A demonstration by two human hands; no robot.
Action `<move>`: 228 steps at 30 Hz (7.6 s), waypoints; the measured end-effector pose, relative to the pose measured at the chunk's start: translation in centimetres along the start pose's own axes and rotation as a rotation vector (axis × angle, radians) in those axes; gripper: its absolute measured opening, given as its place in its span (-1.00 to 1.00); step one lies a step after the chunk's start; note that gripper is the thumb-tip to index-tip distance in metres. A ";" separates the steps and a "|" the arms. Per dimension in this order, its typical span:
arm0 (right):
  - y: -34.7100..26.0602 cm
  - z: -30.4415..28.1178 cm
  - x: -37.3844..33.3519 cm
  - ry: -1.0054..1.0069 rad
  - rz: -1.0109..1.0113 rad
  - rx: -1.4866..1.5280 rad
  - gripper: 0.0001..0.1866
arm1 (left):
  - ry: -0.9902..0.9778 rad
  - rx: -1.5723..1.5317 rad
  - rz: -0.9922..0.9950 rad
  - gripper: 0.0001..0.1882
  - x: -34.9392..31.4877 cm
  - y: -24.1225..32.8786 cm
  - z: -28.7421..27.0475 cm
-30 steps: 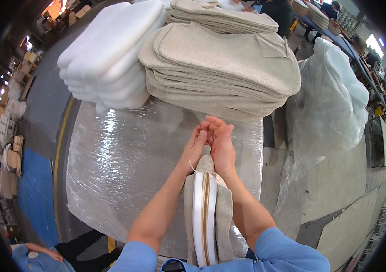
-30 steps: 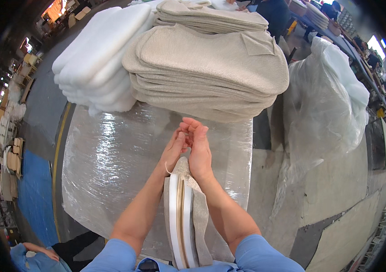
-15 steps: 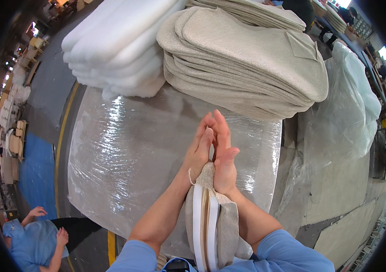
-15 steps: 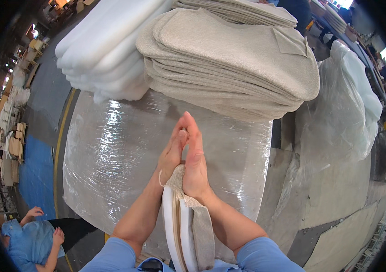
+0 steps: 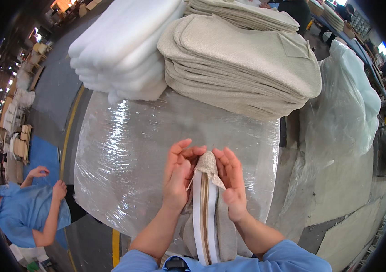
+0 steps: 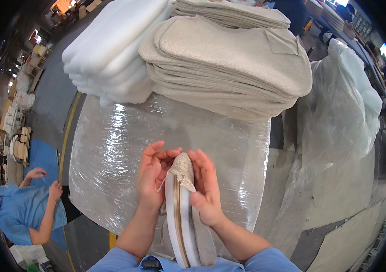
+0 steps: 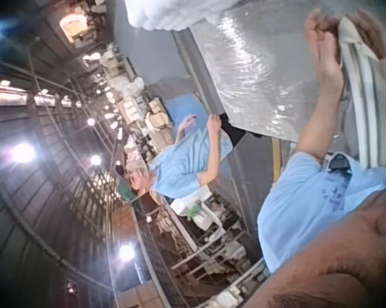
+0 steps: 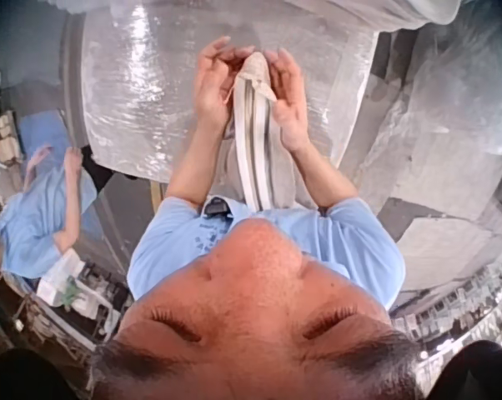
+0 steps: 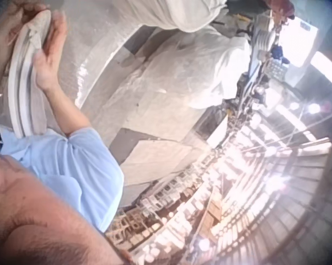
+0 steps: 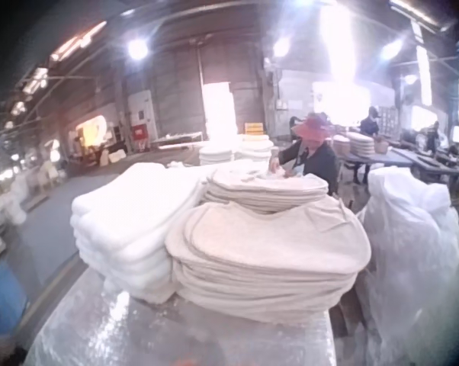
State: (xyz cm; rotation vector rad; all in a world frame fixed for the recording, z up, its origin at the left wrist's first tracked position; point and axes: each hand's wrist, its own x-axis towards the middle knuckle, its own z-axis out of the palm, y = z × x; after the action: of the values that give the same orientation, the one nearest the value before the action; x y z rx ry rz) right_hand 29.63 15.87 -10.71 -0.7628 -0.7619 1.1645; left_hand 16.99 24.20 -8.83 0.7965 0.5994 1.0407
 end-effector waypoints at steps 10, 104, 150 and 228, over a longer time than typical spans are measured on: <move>-0.2 0.2 -1.0 0.246 -0.093 -0.501 -0.79 | -0.211 0.516 0.125 -0.36 -0.6 0.1 -0.5; -3.2 -1.7 3.5 -0.093 -0.013 -0.791 -0.80 | 0.062 0.770 0.438 -0.93 -0.1 -3.0 -0.1; -7.5 0.6 3.8 -0.438 -0.248 -1.352 -0.75 | -0.765 0.669 0.132 -0.61 4.8 2.9 -3.0; 1.9 -1.0 6.7 -0.112 0.310 -0.179 -0.81 | -0.134 0.497 0.324 -0.64 -1.7 -3.4 -3.0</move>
State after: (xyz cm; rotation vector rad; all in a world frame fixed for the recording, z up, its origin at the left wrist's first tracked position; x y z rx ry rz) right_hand 30.99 22.67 -12.06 -0.9973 -0.8699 1.4399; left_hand 15.81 22.54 -13.20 1.4253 0.6353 1.1340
